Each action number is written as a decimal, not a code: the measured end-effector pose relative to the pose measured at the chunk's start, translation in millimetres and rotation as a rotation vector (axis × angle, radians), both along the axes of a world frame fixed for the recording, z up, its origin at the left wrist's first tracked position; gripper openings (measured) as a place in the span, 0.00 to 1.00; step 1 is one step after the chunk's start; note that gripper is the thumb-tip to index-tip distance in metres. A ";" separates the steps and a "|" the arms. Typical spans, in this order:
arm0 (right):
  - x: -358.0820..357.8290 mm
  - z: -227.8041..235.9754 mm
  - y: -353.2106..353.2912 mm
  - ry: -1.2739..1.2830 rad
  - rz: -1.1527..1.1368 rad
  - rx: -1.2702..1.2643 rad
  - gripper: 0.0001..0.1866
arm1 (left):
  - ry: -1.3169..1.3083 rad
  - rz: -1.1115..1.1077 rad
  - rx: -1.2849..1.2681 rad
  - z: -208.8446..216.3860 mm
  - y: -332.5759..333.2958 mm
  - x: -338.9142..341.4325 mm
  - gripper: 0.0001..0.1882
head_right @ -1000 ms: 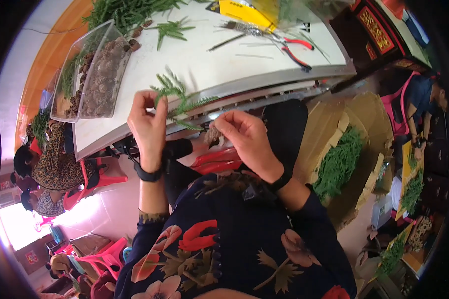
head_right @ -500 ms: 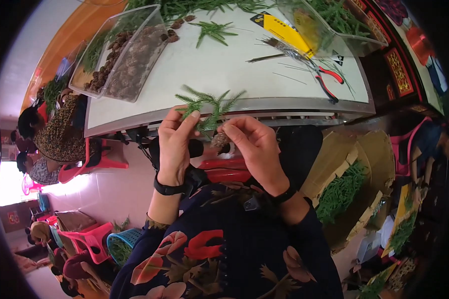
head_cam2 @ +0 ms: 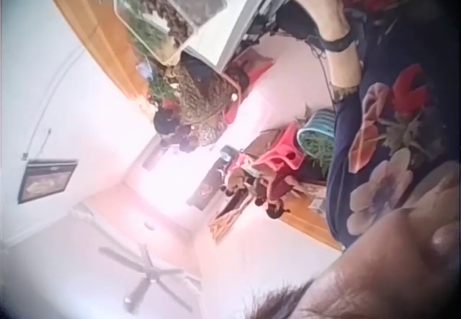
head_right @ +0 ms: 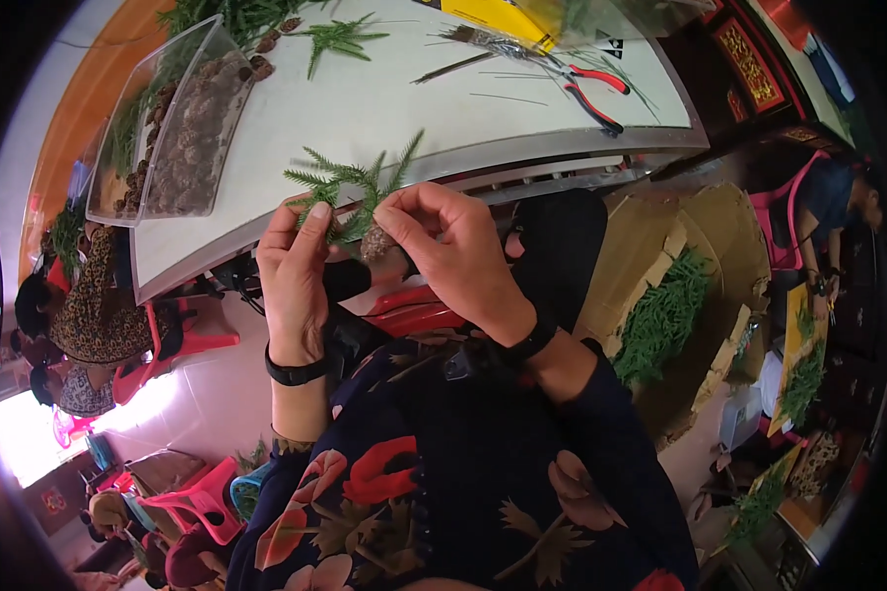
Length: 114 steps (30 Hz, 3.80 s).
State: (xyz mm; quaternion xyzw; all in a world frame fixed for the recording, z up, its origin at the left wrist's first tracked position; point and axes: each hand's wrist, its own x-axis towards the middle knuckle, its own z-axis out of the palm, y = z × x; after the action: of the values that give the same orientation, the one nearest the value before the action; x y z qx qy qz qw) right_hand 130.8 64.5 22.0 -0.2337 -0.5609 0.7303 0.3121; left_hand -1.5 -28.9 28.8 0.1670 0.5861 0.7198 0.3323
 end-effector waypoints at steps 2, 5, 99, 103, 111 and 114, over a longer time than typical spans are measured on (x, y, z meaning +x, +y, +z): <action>1.5 4.0 0.7 -0.040 0.007 0.011 0.06 | 0.013 -0.020 -0.004 1.0 0.9 3.1 0.07; 3.1 7.5 1.1 -0.113 0.025 0.045 0.05 | -0.084 -0.041 -0.027 7.5 3.3 9.5 0.05; 9.4 -6.4 1.5 -0.440 -0.309 1.107 0.06 | -0.104 -0.170 -0.073 -19.4 -1.5 28.8 0.05; 9.0 -9.8 -6.3 -0.328 -0.302 1.014 0.10 | -0.182 -0.111 -0.019 -17.0 -1.7 26.7 0.05; 15.2 -11.1 -11.0 -0.308 -0.259 0.885 0.13 | -0.240 -0.062 0.017 -22.6 0.7 26.0 0.04; 16.9 -10.9 -6.1 -0.311 -0.269 0.949 0.13 | -0.240 -0.070 0.046 -22.5 1.6 27.0 0.04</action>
State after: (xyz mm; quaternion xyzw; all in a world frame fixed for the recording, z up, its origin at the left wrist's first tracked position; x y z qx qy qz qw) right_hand 147.7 58.4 11.1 -0.2424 -0.8353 0.3056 0.3875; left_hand 25.4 -27.3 6.3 0.1078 0.5193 0.7358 0.4210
